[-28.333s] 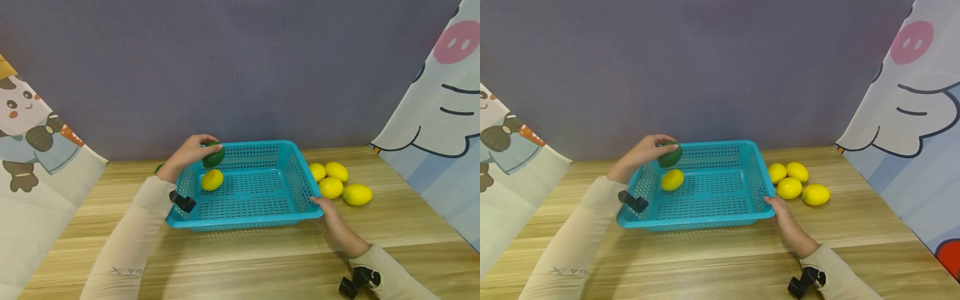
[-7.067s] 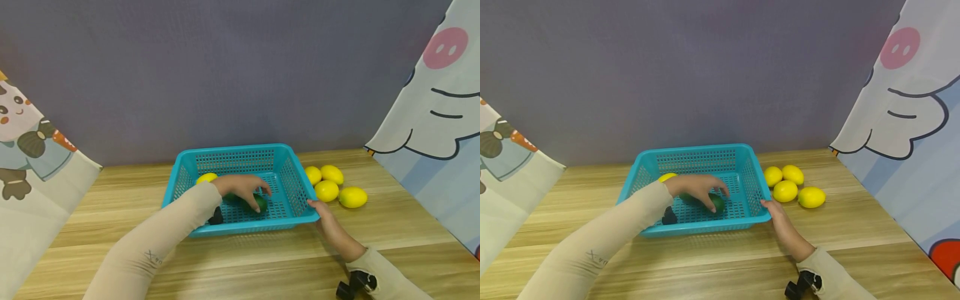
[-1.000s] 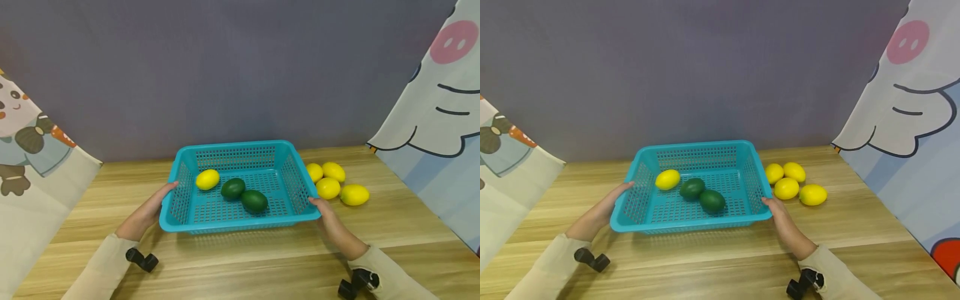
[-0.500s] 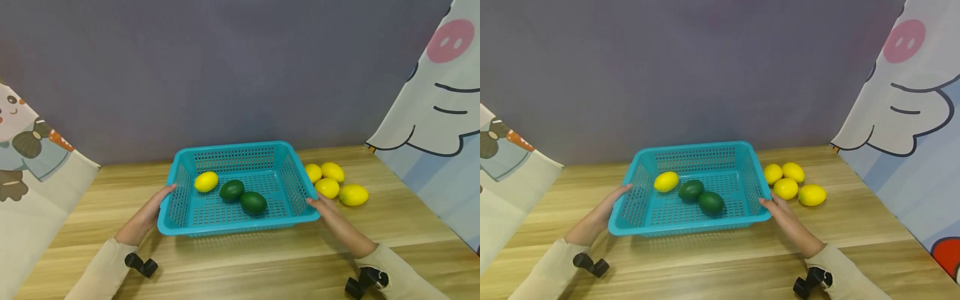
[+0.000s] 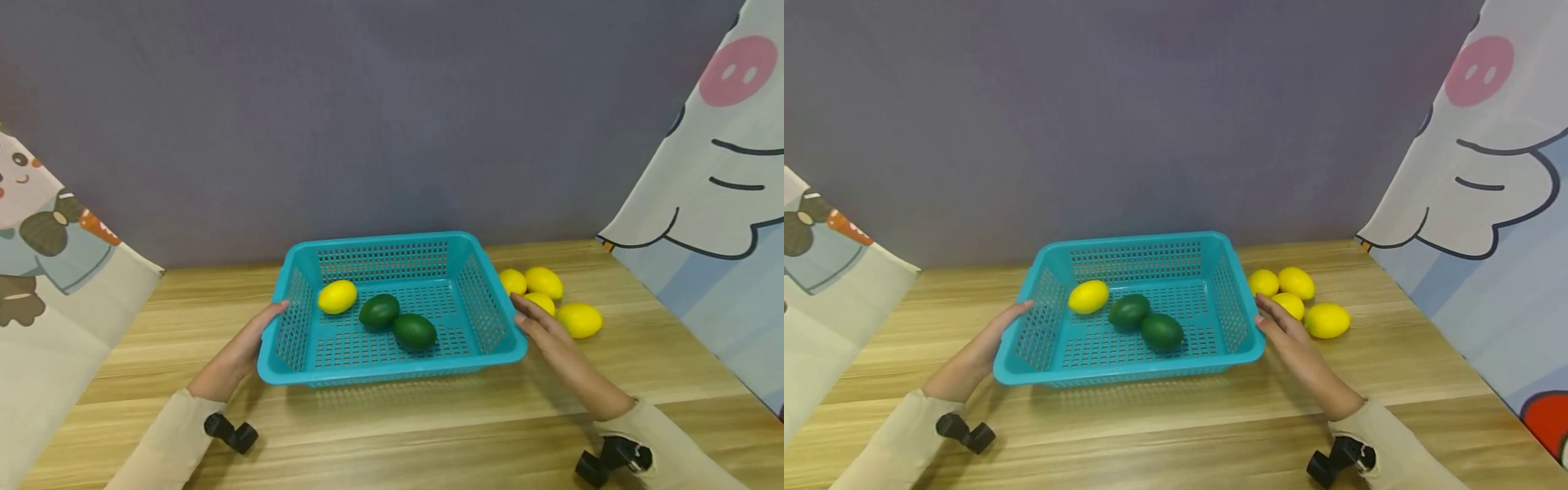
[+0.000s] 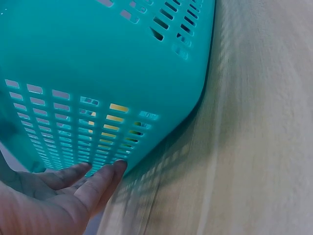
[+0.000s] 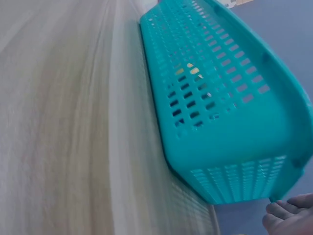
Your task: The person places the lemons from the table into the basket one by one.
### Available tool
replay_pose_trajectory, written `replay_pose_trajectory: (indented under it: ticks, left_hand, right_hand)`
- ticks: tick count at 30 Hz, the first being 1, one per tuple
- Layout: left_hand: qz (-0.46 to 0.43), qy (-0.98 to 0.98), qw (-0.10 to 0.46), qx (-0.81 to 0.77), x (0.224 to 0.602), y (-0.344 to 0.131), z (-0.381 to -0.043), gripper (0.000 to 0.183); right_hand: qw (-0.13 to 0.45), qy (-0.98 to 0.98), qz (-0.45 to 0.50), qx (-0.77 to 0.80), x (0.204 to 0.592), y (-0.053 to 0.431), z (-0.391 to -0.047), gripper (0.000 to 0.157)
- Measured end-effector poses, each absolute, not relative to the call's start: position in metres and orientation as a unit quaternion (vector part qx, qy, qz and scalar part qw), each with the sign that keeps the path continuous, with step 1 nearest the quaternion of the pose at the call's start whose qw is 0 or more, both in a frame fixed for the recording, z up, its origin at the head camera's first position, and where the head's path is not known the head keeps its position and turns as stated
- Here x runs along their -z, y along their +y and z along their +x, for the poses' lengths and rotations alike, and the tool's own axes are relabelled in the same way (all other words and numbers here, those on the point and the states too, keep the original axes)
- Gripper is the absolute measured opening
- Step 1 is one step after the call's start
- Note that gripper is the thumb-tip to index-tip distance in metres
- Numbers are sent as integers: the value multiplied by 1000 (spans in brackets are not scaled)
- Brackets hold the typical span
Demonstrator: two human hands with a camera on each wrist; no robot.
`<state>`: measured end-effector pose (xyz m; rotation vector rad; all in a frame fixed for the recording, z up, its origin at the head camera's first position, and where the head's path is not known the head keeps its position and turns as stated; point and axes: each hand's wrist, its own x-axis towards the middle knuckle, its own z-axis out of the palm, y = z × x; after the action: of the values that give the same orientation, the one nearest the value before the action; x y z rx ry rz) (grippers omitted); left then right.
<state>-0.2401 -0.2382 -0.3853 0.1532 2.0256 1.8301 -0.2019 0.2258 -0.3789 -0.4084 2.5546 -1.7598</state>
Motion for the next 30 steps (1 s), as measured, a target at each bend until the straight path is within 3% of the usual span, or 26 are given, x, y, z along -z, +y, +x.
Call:
replay_pose_trajectory:
  ticks: [8, 30]
  left_hand:
    - [56, 725, 203, -655, 383, -239, -241, 72]
    - [47, 726, 197, -657, 383, -235, -238, 71]
  right_hand:
    - [-57, 814, -156, 556, 376, 245, -205, 51]
    - [-103, 849, -139, 500, 369, 288, -214, 64]
